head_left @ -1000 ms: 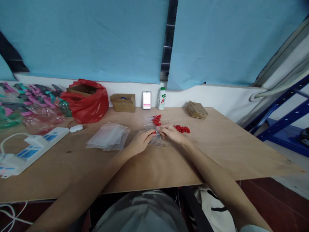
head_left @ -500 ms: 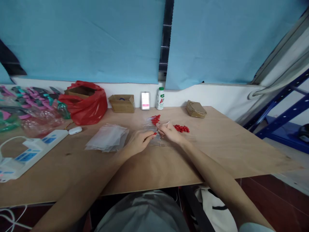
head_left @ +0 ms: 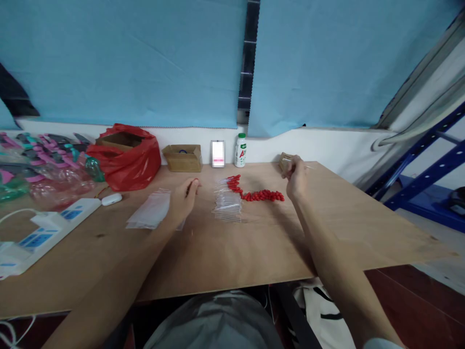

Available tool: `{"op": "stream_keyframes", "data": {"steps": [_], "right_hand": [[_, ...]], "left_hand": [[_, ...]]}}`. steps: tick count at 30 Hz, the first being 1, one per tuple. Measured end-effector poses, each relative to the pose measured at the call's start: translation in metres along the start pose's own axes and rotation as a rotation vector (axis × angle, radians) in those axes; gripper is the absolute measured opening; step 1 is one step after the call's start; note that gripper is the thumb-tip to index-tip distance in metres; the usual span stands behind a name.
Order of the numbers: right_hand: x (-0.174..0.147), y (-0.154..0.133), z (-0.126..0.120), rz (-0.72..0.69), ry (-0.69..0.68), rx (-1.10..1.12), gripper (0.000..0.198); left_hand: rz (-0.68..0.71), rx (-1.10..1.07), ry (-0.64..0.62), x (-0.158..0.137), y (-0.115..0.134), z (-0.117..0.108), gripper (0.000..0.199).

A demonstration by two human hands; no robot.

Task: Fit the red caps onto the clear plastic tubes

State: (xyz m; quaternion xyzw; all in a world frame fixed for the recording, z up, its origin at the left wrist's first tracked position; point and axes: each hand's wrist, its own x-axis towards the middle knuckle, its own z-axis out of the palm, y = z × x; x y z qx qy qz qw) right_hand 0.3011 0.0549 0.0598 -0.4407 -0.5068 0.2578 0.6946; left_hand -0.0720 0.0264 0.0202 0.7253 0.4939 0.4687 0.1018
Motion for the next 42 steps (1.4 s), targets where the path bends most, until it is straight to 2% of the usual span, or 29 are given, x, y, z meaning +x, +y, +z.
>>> {"op": "stream_keyframes", "data": {"steps": [1, 2, 4, 7, 12, 15, 19, 22, 25, 30, 37, 42], "right_hand": [[-0.002, 0.001, 0.004, -0.023, 0.040, 0.007, 0.050], [-0.008, 0.003, 0.011, -0.040, 0.016, -0.008, 0.045], [-0.021, 0.008, 0.027, -0.085, -0.114, -0.092, 0.032], [-0.040, 0.015, 0.045, -0.164, -0.303, -0.257, 0.031], [-0.062, 0.020, 0.063, -0.145, -0.502, -0.683, 0.028], [-0.074, 0.022, 0.075, -0.181, -0.616, -0.931, 0.036], [-0.083, 0.029, 0.083, -0.277, -0.752, -0.955, 0.023], [-0.084, 0.035, 0.084, -0.308, -0.753, -0.860, 0.017], [-0.083, 0.040, 0.084, -0.316, -0.723, -0.825, 0.014], [-0.084, 0.045, 0.085, -0.277, -0.684, -0.927, 0.014], [-0.085, 0.046, 0.085, -0.288, -0.747, -0.972, 0.020], [-0.087, 0.045, 0.086, -0.280, -0.745, -0.967, 0.020]], "left_hand": [[0.028, -0.006, -0.008, -0.003, 0.004, 0.006, 0.035], [0.068, 0.002, -0.021, -0.007, 0.009, 0.013, 0.032], [0.160, 0.047, -0.098, -0.018, 0.020, 0.026, 0.028], [0.193, 0.081, -0.127, -0.030, 0.029, 0.037, 0.025], [0.169, 0.015, -0.152, -0.034, 0.026, 0.041, 0.023], [0.136, -0.016, -0.125, -0.033, 0.021, 0.045, 0.019], [0.027, -0.067, -0.067, -0.031, 0.010, 0.051, 0.019], [-0.070, -0.107, -0.026, -0.030, 0.001, 0.053, 0.019], [-0.107, -0.159, -0.011, -0.028, -0.003, 0.054, 0.017], [-0.127, -0.162, -0.017, -0.028, -0.001, 0.055, 0.015], [-0.141, -0.186, -0.022, -0.028, -0.002, 0.055, 0.017], [-0.106, -0.117, -0.054, -0.028, -0.004, 0.055, 0.021]]}}
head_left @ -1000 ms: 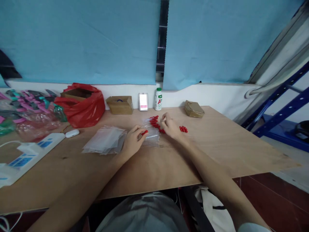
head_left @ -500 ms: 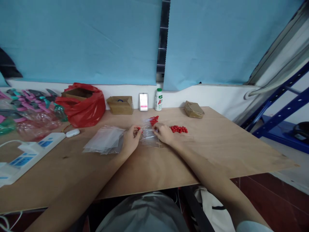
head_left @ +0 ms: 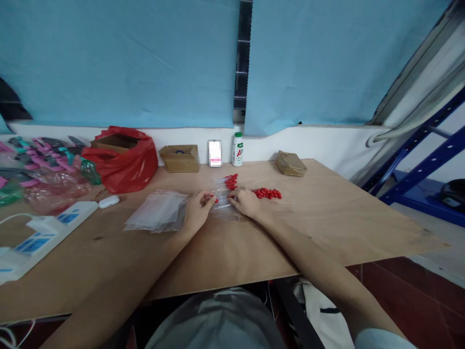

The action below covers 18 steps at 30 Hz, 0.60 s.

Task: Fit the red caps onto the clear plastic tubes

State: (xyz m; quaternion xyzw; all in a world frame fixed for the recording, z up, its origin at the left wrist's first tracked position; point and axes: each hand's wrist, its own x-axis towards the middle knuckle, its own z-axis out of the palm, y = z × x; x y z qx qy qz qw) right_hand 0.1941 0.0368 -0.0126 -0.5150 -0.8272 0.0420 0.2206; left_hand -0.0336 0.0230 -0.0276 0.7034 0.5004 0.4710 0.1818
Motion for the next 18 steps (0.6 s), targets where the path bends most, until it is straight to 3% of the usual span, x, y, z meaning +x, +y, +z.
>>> {"op": "stream_keyframes", "data": {"steps": [7, 14, 18], "right_hand": [[-0.001, -0.005, -0.005, -0.008, 0.072, 0.075, 0.023], [-0.010, -0.021, -0.017, -0.284, 0.098, 0.243, 0.029], [-0.010, -0.022, -0.019, -0.298, 0.093, 0.269, 0.022]], "left_hand": [[-0.039, -0.117, -0.011, -0.001, -0.002, 0.004, 0.020], [-0.013, -0.190, -0.085, -0.002, -0.003, 0.007, 0.022], [-0.020, -0.259, -0.143, -0.003, -0.006, 0.009, 0.026]]}}
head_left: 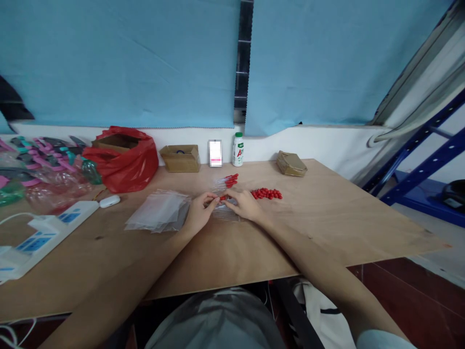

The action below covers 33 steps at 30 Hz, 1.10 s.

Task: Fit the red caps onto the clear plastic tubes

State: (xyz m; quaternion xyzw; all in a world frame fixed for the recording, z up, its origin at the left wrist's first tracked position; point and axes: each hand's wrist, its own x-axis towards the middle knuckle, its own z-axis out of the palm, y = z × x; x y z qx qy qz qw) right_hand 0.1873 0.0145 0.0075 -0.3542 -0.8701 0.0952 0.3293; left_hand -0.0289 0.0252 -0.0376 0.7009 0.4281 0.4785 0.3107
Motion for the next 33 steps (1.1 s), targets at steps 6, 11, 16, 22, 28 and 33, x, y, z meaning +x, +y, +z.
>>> {"op": "stream_keyframes", "data": {"steps": [6, 11, 16, 22, 28, 33], "right_hand": [[0.001, 0.010, -0.010, 0.028, 0.068, 0.001, 0.020], [-0.002, 0.044, -0.037, 0.181, 0.213, -0.085, 0.017], [-0.011, 0.088, -0.056, 0.287, 0.226, -0.234, 0.012], [-0.013, 0.091, -0.056, 0.308, 0.052, -0.345, 0.012], [-0.010, 0.064, -0.046, 0.331, -0.090, -0.514, 0.020], [-0.009, 0.052, -0.041, 0.333, -0.156, -0.576, 0.019]], "left_hand": [[0.000, -0.033, -0.022, 0.000, 0.002, 0.000, 0.028], [0.027, 0.012, -0.002, 0.001, -0.001, -0.001, 0.028], [0.043, 0.061, 0.013, 0.001, -0.001, -0.001, 0.029], [0.051, 0.081, 0.015, 0.001, 0.000, -0.002, 0.028], [0.051, 0.092, 0.015, 0.001, -0.001, -0.003, 0.027], [0.039, 0.070, 0.013, 0.001, -0.002, -0.003, 0.025]]}}
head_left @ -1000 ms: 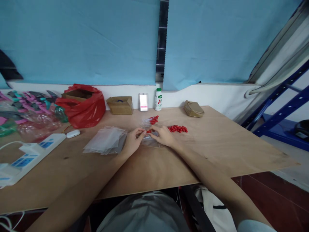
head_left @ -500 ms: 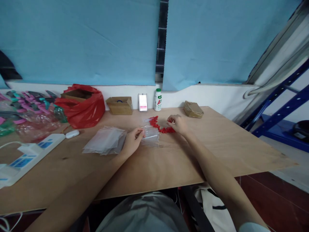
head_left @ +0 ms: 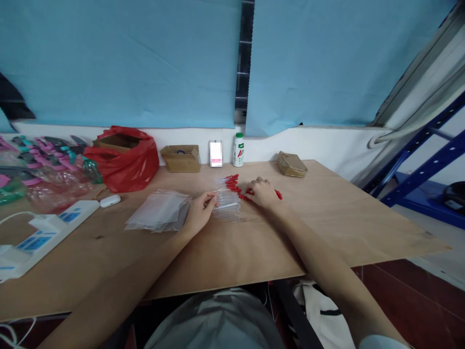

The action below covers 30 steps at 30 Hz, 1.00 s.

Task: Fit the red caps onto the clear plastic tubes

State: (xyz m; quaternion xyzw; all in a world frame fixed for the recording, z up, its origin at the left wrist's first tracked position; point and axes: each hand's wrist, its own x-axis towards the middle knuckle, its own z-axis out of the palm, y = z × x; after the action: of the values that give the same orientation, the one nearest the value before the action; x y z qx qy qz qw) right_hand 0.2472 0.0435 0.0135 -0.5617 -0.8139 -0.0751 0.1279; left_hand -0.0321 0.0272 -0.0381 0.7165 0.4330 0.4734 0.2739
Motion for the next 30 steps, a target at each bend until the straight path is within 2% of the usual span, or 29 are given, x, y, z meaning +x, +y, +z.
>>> {"op": "stream_keyframes", "data": {"steps": [7, 12, 15, 22, 30], "right_hand": [[0.000, -0.003, -0.003, 0.032, -0.014, -0.012, 0.029], [0.002, -0.011, 0.001, -0.015, 0.022, -0.062, 0.033], [0.006, -0.021, 0.008, -0.043, -0.001, -0.127, 0.036], [0.013, -0.032, 0.023, -0.102, -0.070, -0.180, 0.036], [0.013, -0.025, 0.017, -0.141, 0.005, -0.129, 0.032]], "left_hand": [[0.008, 0.003, 0.009, 0.000, -0.001, 0.000, 0.026], [0.011, 0.019, 0.005, 0.000, -0.001, -0.001, 0.026], [0.005, 0.020, 0.004, 0.000, -0.001, -0.001, 0.026], [-0.001, 0.003, -0.002, 0.001, -0.001, -0.001, 0.026], [-0.002, 0.010, 0.007, 0.001, -0.001, -0.001, 0.028]]}}
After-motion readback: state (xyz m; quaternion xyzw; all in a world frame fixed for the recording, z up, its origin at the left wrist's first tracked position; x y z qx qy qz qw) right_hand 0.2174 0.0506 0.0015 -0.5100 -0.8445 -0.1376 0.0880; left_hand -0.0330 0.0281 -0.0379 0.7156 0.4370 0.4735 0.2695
